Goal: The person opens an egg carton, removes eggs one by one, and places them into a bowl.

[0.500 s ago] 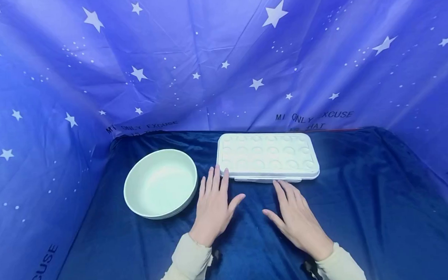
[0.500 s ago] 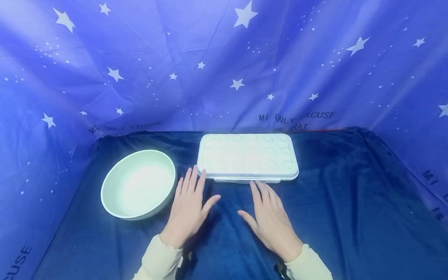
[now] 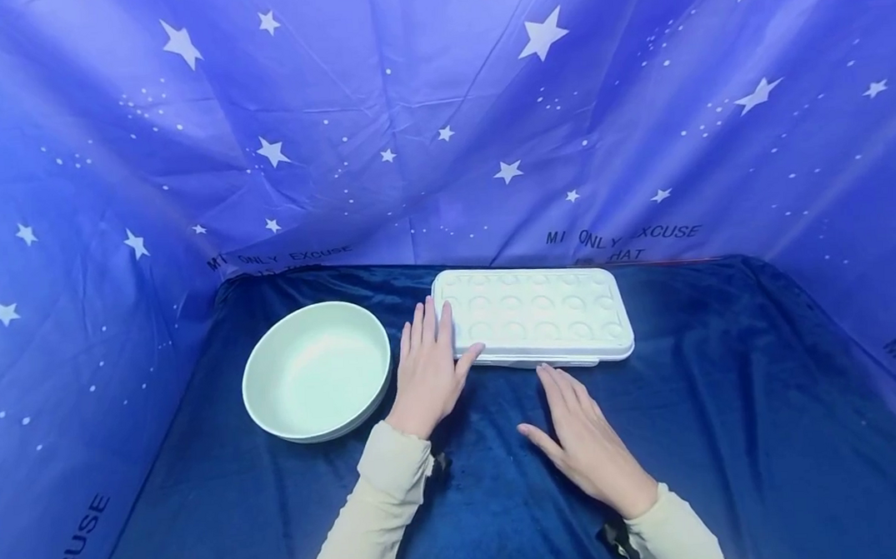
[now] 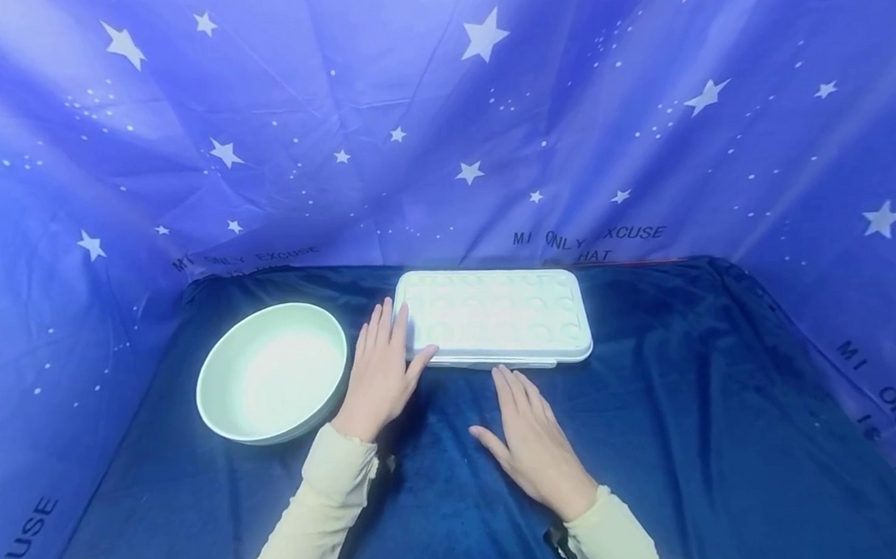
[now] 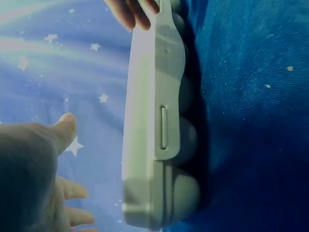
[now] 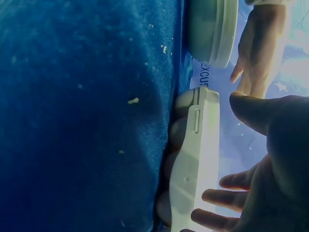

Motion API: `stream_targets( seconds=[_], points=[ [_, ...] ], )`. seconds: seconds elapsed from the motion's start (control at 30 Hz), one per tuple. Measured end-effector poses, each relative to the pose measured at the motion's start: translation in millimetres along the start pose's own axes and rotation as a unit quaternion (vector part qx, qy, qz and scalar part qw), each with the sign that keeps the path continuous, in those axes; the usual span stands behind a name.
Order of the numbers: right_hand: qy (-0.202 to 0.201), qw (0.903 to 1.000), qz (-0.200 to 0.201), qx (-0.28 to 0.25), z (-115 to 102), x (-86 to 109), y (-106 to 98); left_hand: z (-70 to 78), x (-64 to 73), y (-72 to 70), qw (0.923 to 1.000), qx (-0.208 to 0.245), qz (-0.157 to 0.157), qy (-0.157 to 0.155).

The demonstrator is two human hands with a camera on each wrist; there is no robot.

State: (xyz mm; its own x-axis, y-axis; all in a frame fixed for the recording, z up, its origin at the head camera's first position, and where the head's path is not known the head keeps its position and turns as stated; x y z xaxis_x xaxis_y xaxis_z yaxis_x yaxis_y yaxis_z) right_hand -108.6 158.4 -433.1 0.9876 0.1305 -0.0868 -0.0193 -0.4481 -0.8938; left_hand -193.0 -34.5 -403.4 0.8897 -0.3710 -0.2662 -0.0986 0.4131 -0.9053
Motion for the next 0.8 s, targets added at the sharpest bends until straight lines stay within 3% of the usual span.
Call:
stream_targets(
  seconds=[0.23, 0.47, 0.67, 0.8],
  points=[
    [0.011, 0.9992, -0.029, -0.024, -1, -3.1, 5, -16.7, -16.7, 16.0, 0.9967, 0.066, -0.004, -0.047],
    [0.021, 0.9968, -0.054, -0.054, -4, -5.4, 10, -29.6, -19.3, 33.2, 0.9785, 0.177, -0.017, -0.105],
    [0.100, 0.9785, -0.116, -0.138, 4, -17.9, 17, -36.4, -21.6, 39.7, 0.9607, 0.254, 0.020, -0.110],
    [0.128, 0.9698, -0.115, -0.173, 11, -29.0, 20, -35.8, -23.7, 41.6, 0.9552, 0.277, 0.032, -0.099]
  ],
)
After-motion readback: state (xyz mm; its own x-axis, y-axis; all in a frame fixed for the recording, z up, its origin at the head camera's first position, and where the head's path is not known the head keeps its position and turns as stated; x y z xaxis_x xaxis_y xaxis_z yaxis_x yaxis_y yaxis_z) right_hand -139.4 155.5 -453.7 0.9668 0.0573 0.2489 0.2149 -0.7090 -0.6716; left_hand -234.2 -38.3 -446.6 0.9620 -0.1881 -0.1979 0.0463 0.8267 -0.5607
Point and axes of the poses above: each hand's wrist, its own x-axis away from the middle knuckle, its own y-axis out of the palm, z = x × y, the point moved 5 cm from there along -x, towards the middle knuckle, and after that the axes turned 10 degrees about y, right-handed, at the moved point
